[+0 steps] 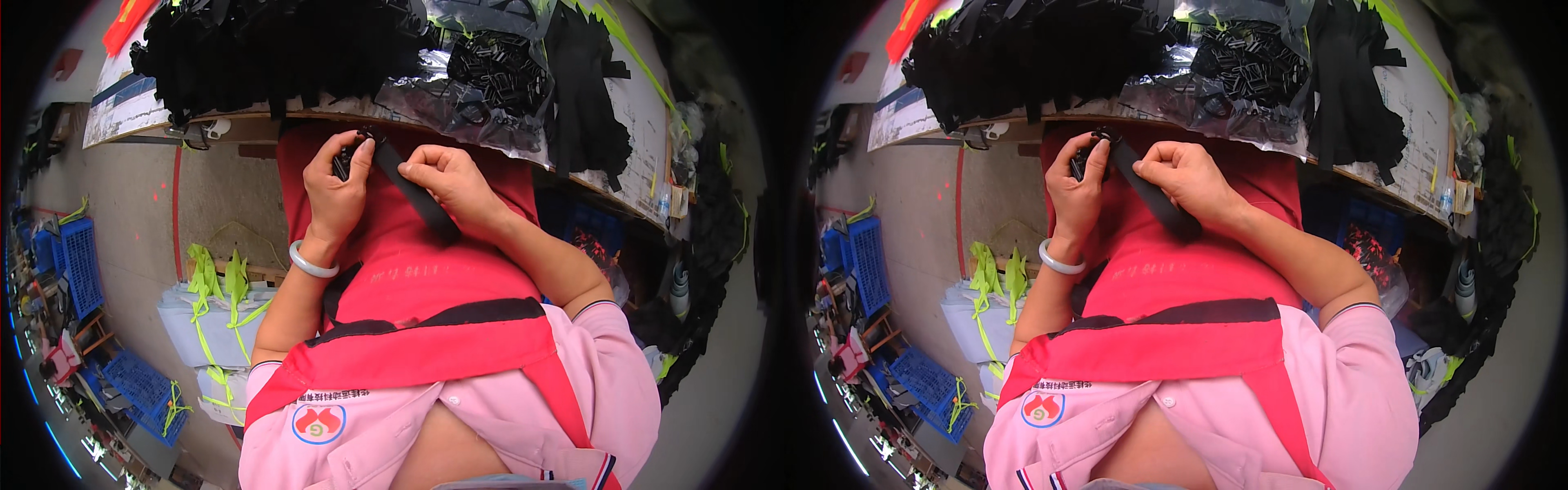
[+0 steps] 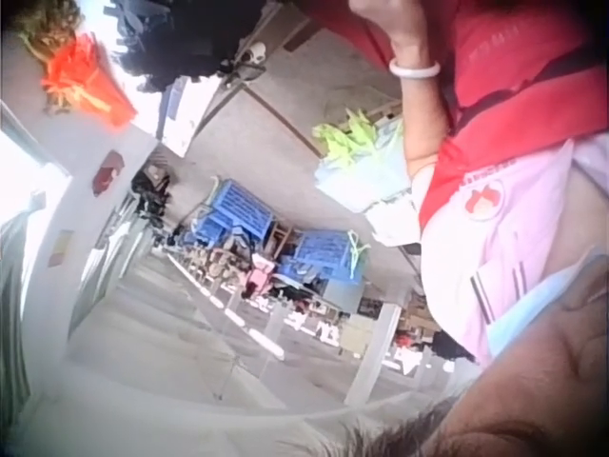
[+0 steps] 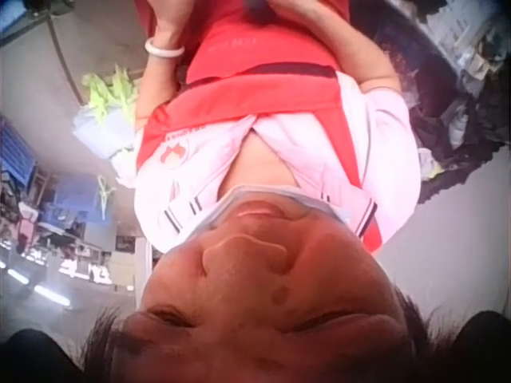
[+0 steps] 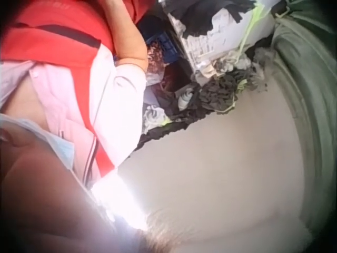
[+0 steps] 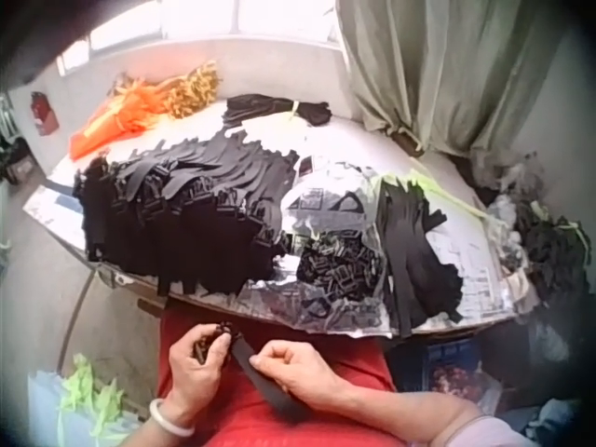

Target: Threading plastic buckles onto black nylon straps at a factory workbench.

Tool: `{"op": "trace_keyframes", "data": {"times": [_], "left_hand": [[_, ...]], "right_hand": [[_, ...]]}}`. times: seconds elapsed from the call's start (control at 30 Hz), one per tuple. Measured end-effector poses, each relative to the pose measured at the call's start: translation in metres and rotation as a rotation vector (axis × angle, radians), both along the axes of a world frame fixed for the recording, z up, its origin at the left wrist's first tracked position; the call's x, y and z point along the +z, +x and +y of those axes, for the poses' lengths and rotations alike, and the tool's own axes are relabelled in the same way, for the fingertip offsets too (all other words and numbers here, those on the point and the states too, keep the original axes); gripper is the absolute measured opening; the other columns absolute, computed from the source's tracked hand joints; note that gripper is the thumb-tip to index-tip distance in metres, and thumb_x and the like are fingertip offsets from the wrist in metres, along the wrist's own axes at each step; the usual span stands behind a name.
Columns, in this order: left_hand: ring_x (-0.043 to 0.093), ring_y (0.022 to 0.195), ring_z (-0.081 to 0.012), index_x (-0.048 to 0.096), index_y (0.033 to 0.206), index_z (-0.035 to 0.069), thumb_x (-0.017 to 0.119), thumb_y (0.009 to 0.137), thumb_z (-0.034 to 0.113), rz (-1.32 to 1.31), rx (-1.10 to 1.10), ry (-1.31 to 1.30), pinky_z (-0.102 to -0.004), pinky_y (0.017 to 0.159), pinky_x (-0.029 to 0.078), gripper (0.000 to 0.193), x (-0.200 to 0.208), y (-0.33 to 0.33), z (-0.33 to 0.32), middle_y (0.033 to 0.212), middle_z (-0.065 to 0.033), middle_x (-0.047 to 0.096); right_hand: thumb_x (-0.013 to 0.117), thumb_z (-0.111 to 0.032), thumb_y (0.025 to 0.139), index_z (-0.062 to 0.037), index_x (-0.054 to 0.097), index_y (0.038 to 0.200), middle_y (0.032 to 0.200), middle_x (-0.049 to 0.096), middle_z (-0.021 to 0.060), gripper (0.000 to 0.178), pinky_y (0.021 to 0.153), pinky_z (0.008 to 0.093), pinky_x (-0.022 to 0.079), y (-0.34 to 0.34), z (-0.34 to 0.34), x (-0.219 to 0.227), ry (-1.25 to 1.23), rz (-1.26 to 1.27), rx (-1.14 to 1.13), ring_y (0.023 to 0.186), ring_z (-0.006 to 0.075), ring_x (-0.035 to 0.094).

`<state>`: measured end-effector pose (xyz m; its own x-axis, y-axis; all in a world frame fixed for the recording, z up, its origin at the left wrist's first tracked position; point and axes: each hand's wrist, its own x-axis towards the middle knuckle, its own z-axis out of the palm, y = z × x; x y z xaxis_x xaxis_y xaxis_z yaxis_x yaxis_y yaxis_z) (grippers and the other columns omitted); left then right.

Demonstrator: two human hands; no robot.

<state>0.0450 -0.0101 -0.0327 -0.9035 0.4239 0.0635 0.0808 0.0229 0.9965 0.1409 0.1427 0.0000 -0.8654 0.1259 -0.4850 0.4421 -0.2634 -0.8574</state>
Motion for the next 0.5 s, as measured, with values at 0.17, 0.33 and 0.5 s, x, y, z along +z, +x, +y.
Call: {"op": "trace_keyframes", "data": {"times": [0.17,0.33,0.5], "left_hand": [[0.054,0.067,-0.0030,0.066,0.098,0.001,0.067,0.090,0.009,-0.065,0.030,0.127,-0.0175,0.058,0.043,0.011,0.012,0.005,0.006,0.080,-0.0001,0.063],[0.059,0.056,-0.0097,0.058,0.108,0.006,0.061,0.094,0.021,-0.729,-0.076,0.283,-0.0191,0.034,0.036,0.021,0.004,0.000,-0.005,0.077,-0.0046,0.062],[0.056,0.051,-0.0079,0.061,0.105,0.005,0.062,0.093,0.018,-0.603,-0.149,0.236,-0.0191,0.034,0.034,0.017,0.004,-0.001,-0.023,0.075,-0.0043,0.063]], "right_hand": [[0.061,-0.017,0.093,-0.0052,0.059,0.081,0.067,0.056,-0.0048,0.018,0.047,0.0165,0.035,-0.010,-0.011,0.009,0.036,0.138,-0.079,0.055,0.0003,0.047],[0.062,-0.012,0.093,-0.0028,0.054,0.101,0.072,0.061,0.0004,0.014,0.054,0.0155,0.040,-0.021,-0.017,-0.012,0.080,0.306,-0.150,0.063,0.0005,0.052],[0.055,-0.026,0.098,-0.0038,0.051,0.107,0.066,0.060,0.0026,0.024,0.045,0.0180,0.042,-0.027,0.000,-0.004,-0.188,0.090,0.053,0.051,0.0066,0.056]]}}
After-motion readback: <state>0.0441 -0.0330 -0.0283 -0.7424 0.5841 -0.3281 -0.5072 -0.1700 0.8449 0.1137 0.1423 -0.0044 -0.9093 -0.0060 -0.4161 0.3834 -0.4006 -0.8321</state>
